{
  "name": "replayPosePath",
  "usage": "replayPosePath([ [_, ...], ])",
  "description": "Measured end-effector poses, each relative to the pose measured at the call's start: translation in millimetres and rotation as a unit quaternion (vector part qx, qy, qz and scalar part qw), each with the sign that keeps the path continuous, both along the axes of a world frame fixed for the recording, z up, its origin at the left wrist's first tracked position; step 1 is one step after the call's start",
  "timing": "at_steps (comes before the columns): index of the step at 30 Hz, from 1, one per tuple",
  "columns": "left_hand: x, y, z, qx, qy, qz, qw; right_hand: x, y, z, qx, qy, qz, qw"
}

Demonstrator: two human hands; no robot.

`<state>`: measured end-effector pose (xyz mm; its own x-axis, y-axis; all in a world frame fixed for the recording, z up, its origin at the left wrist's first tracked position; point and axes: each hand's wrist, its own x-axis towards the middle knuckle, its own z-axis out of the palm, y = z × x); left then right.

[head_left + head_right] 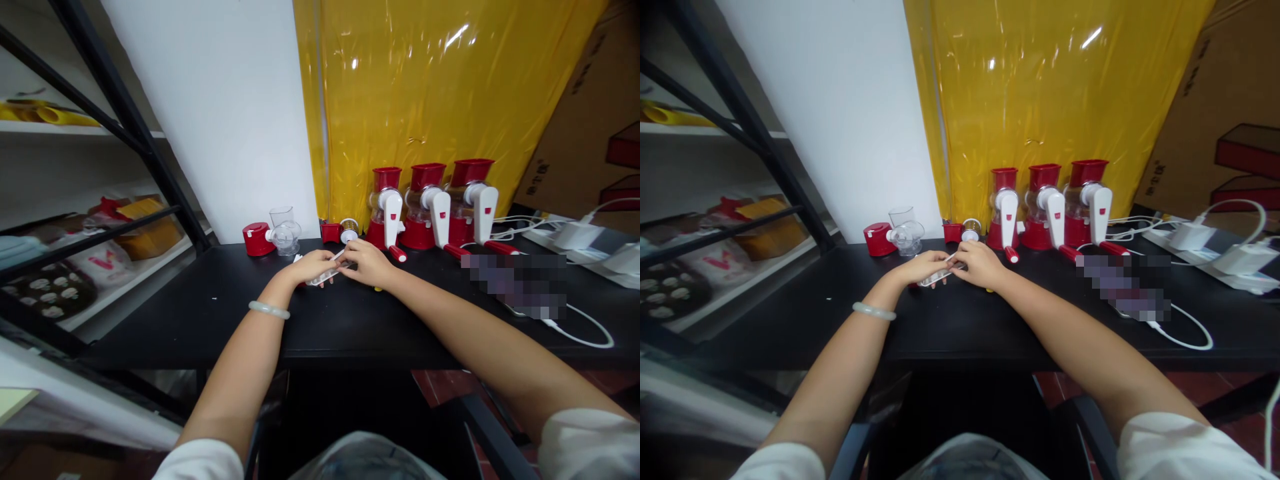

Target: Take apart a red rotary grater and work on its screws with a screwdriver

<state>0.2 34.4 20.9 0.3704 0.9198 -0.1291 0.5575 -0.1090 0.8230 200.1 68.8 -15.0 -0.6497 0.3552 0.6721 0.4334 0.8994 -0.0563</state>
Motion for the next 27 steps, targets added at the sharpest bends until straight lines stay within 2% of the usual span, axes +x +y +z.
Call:
replayPosePath([
  [10, 2.6, -3.3, 1.8, 0.005, 0.022, 0.029, 0.999, -1.8, 4.1, -3.1, 0.014, 0.006, 0.004, 1.0],
  [18, 4.1, -4.9, 5.5, 0.001, 0.038, 0.052, 0.998, -5.0, -4.7, 0.7, 0.089, -0.043, -0.036, 0.994],
  [27, 4.2, -4.0, 3.9, -0.002, 0.045, 0.05, 0.998, -7.2, -6.0, 0.6, 0.133, -0.073, -0.036, 0.988],
])
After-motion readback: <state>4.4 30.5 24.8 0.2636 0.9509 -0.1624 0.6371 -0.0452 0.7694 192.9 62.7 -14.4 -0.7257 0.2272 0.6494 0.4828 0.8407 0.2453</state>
